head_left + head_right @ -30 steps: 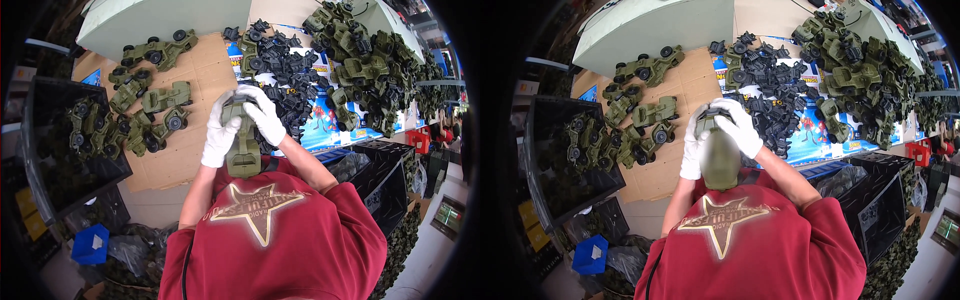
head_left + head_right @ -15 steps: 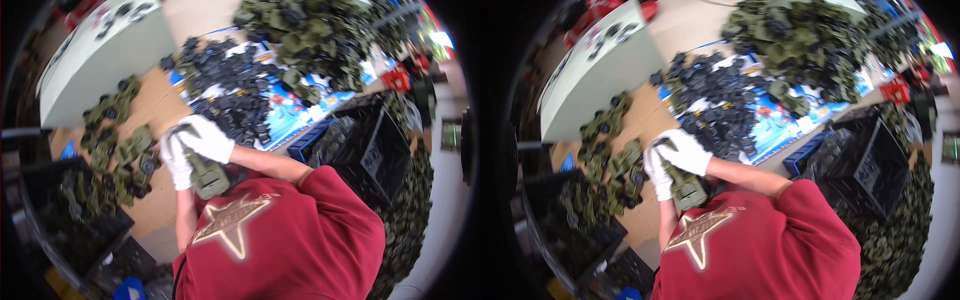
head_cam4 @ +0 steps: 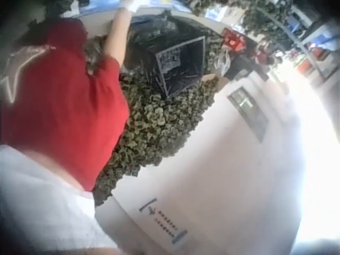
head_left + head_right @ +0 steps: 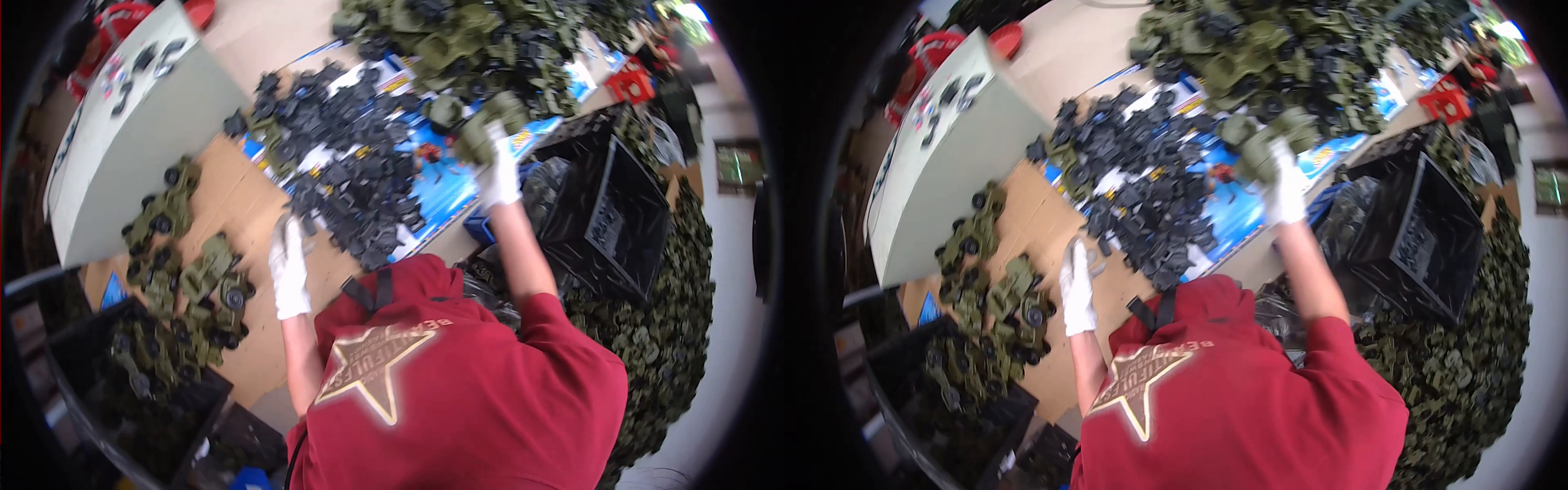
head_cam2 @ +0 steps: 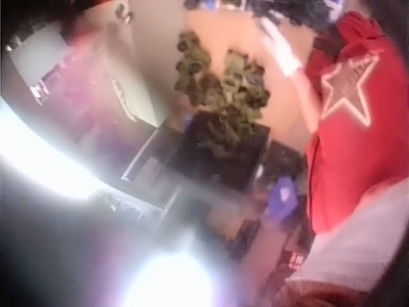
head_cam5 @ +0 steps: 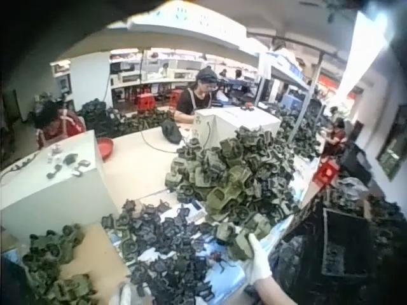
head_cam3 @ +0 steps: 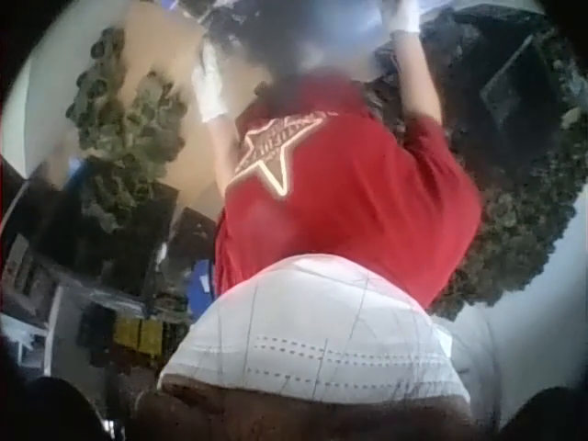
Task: The person assembles plastic chassis parts onto toy vehicle bodies by hand at a production workstation.
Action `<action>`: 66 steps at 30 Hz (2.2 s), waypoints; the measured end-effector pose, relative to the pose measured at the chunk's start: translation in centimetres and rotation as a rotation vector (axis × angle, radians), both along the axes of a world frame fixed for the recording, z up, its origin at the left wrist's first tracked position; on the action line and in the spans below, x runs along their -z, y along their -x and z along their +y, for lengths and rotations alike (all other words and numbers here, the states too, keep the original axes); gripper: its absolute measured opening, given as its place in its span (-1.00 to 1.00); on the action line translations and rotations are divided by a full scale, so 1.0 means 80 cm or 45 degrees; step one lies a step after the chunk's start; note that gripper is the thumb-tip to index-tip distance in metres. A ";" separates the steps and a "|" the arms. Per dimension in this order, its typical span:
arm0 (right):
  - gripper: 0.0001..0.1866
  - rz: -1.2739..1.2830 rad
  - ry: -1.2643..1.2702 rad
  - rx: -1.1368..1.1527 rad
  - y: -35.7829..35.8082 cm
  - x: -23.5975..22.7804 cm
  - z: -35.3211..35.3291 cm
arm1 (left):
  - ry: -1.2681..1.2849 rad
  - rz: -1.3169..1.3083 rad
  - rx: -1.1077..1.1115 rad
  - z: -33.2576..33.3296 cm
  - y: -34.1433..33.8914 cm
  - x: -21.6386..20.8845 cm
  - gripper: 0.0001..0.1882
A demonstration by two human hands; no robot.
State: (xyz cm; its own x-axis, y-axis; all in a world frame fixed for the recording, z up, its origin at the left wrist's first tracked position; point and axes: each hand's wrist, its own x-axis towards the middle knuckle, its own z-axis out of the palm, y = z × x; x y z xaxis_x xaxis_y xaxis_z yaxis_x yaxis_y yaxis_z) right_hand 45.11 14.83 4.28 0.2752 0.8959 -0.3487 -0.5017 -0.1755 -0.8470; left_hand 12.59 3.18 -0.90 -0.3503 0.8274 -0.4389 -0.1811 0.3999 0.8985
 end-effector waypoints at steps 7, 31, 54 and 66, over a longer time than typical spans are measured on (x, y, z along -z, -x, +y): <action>-0.28 -1.410 0.499 -0.164 -0.179 0.103 0.122 | 0.201 0.186 0.013 -0.006 0.034 0.032 -0.47; -0.57 -2.114 -0.766 -1.220 0.177 0.106 0.068 | -0.033 -0.274 -0.201 -0.089 0.058 0.045 -0.37; -0.70 0.444 0.037 -1.138 0.207 0.100 0.035 | -0.070 -0.056 -0.169 -0.043 0.063 0.058 -0.20; -0.66 0.201 -0.100 -1.812 0.226 0.028 0.002 | -0.108 -0.275 0.350 -0.061 0.053 -0.075 -0.29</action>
